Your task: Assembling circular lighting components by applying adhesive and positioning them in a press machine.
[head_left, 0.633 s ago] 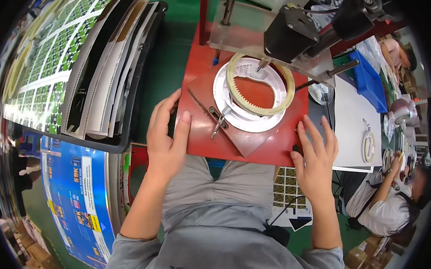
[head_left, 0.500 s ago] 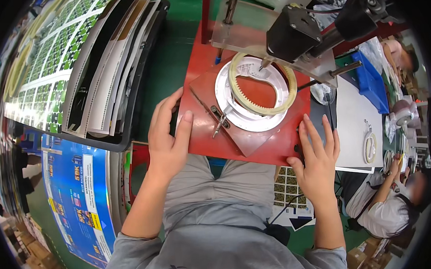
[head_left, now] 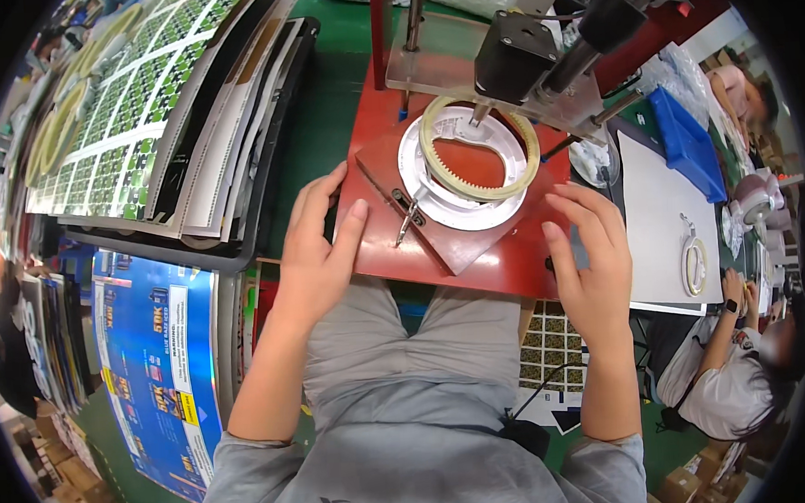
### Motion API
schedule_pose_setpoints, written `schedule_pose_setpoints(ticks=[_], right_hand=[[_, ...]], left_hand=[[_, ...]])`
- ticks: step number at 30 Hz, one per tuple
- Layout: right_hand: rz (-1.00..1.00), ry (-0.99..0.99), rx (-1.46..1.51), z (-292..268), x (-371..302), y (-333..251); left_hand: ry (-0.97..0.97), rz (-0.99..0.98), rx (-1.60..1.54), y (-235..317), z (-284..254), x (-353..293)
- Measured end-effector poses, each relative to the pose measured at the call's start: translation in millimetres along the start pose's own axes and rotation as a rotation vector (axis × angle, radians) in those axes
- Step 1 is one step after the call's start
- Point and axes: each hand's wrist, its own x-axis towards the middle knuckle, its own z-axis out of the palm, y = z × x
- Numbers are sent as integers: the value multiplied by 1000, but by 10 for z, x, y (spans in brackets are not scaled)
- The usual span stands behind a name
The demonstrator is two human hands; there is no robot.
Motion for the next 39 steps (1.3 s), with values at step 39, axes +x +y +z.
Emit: schedule_pose_setpoints(ticks=[39], right_hand=[[-254,81,112,487,376,-127]], left_hand=[[-498,507,255,655,-88,678]])
